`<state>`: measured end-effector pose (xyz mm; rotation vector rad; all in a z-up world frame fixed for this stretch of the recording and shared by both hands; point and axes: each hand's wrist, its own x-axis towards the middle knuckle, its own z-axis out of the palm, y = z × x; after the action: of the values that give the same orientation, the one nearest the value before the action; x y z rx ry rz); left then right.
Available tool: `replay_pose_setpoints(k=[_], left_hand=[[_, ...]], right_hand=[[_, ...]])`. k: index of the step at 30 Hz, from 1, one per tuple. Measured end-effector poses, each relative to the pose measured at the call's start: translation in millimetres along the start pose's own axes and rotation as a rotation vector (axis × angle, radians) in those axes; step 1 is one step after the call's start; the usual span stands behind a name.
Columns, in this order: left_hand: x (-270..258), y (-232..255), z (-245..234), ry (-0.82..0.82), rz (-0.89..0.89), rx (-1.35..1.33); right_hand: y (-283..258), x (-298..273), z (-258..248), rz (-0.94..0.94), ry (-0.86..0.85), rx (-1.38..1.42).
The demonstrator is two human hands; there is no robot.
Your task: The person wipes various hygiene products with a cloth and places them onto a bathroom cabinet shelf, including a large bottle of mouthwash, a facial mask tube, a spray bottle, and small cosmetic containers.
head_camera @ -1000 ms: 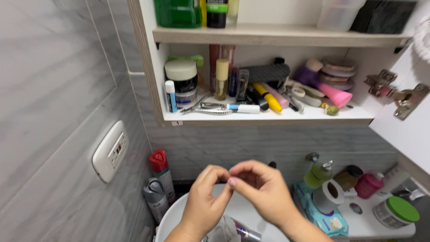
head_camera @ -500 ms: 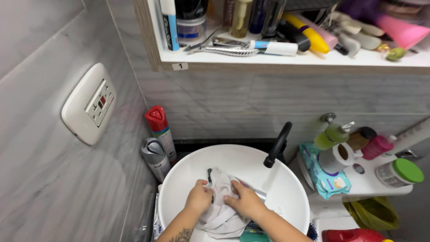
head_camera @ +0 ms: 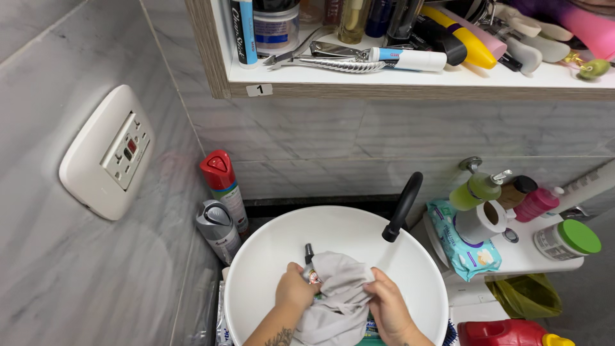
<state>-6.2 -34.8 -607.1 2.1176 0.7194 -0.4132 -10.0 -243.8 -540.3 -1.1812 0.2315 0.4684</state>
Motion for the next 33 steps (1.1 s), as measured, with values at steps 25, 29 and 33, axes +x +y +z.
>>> replay_pose_setpoints(k=[25,29,33], left_hand=[[-78.3,47.3,-51.0,-0.131,0.223,-1.43],[-101.6,67.8,-81.8,-0.027,0.345,-1.457],[-119.3,80.1,-106.4,-0.107,0.399,-1.487]], right_hand=[[-4.5,-12.3,74.3,-1.236,-0.312,-1.302],[-13.3,-14.3,85.1,-1.235,-0.164,-1.325],[-25.4,-11.6,90.9,-1.201,-0.064,-1.103]])
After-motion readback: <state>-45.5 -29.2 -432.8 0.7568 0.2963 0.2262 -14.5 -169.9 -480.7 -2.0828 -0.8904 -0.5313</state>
